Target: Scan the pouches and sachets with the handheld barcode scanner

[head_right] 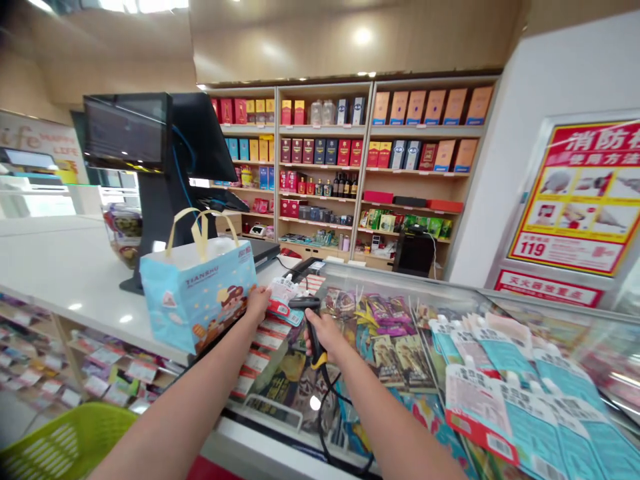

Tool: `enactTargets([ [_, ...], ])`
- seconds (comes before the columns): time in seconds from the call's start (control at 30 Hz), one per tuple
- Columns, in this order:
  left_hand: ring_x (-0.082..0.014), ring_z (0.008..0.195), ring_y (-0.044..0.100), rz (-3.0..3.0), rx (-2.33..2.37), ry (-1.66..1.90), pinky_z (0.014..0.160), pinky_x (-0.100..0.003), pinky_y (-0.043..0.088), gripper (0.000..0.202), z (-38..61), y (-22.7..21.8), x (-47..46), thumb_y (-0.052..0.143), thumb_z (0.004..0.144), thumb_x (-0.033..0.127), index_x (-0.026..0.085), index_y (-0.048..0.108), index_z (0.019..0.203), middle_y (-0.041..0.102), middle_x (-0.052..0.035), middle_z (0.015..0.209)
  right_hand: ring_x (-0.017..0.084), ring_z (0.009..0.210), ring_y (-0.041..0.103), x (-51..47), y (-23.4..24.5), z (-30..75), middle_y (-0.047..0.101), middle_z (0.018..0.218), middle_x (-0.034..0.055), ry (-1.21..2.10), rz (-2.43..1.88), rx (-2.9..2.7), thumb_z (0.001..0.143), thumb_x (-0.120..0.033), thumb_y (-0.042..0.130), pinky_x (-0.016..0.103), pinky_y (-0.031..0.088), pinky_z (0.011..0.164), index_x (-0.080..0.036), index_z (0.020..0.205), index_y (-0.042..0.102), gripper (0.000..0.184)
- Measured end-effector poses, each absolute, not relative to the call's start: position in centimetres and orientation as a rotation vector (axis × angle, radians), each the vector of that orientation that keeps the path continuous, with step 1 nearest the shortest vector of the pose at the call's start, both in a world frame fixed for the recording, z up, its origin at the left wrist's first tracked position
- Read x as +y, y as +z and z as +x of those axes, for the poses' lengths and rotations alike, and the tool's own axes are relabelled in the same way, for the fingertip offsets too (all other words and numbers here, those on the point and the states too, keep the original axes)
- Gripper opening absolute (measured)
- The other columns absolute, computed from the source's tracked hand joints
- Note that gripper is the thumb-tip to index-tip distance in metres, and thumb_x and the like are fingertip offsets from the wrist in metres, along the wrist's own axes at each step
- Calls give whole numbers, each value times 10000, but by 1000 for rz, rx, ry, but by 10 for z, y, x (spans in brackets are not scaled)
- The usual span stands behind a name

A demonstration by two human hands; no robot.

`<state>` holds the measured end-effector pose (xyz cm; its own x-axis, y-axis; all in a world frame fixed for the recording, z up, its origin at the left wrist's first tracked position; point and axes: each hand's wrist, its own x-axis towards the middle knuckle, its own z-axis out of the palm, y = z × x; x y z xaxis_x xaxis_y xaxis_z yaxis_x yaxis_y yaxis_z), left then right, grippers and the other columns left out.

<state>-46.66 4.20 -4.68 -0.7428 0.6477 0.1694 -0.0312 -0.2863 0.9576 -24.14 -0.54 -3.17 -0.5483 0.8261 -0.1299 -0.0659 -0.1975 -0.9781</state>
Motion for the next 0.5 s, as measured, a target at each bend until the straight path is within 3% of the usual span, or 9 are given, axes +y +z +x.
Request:
enactTargets([
  [0.17, -292, 1042, 580, 981, 1956, 1965, 967, -395, 373, 202, -470, -46, 39, 572, 568, 22, 199, 592, 663, 677, -104, 845, 84, 304, 460, -9, -34, -245, 531, 455, -63, 1827, -973, -1434, 843, -498, 511, 199, 430, 301, -195, 813, 456, 309],
  [0.33, -314, 1207, 468, 1369, 2134, 1834, 1046, -437, 292, 257, -457, -45, 31, 512, 614, 20, 180, 629, 776, 577, -159, 1222, 84, 315, 467, -8, -29, -235, 534, 454, -63, 1794, -983, -1412, 832, -515, 523, 198, 438, 316, -198, 825, 459, 324],
  [0.43, -292, 1212, 464, 1615, 2140, 1807, 1051, -407, 295, 252, -441, -38, 31, 497, 672, 73, 182, 639, 850, 533, -139, 1289, 82, 326, 471, -5, -25, -219, 537, 464, -67, 1759, -932, -1392, 800, -531, 555, 192, 431, 320, -197, 831, 458, 349],
  [0.5, -283, 1146, 514, 1700, 2078, 1739, 1020, -381, 332, 210, -421, -34, 34, 523, 680, 109, 194, 641, 832, 591, -125, 1201, 81, 328, 472, -2, -22, -202, 536, 464, -71, 1719, -907, -1378, 781, -535, 574, 189, 427, 323, -197, 834, 459, 360],
])
